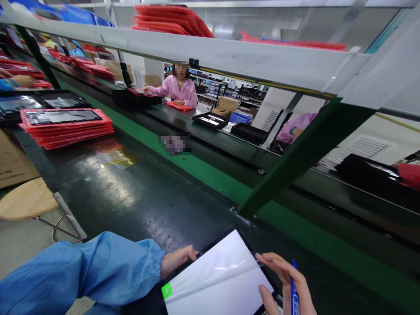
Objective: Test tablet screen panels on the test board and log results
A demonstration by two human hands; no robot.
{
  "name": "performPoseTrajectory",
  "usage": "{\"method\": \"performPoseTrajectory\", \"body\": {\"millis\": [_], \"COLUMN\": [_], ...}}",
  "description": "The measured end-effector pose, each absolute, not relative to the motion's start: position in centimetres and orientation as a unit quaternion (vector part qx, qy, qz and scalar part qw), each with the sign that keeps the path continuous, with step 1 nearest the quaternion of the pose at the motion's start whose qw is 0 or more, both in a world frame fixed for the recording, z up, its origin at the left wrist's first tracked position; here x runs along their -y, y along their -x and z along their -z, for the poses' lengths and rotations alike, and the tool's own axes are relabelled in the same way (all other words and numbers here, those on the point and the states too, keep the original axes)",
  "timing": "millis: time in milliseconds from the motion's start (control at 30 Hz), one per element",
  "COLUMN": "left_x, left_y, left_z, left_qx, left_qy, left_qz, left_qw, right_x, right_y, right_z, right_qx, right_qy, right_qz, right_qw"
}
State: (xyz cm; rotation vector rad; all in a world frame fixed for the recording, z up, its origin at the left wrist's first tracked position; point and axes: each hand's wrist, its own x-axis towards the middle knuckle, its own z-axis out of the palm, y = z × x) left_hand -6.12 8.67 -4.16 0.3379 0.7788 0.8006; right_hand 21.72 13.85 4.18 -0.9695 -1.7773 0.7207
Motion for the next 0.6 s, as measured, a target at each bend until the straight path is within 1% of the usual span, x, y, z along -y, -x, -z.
{"method": "performPoseTrajectory", "body": {"millis": [133, 233, 500, 600], "left_x": [-8.6, -8.4, -8.4, -8.4], "left_y": [6.2, 6.3, 6.4, 6.5], "left_z": [4.3, 4.1, 3.4, 3.3], "left_qx": [-0.366, -0.367, -0.329, -0.379], "left_qy": [-0.147, -0.142, -0.124, -0.104], "left_qz": [-0.397, -0.391, -0.425, -0.422], "left_qw": [0.828, 0.832, 0.834, 0.817], "right_x": [-13.6, -13.7, -15.3, -15.4], "right_y": [-21.1, -20.7, -20.8, -20.7], "right_z": [-4.4, -4.6, -3.4, -2.9], "right_qx": [0.707, 0.715, 0.781, 0.773], "right_qy": [0.454, 0.464, 0.476, 0.487], "right_qz": [-0.262, -0.241, -0.208, -0.217], "right_qw": [0.476, 0.464, 0.347, 0.345]}}
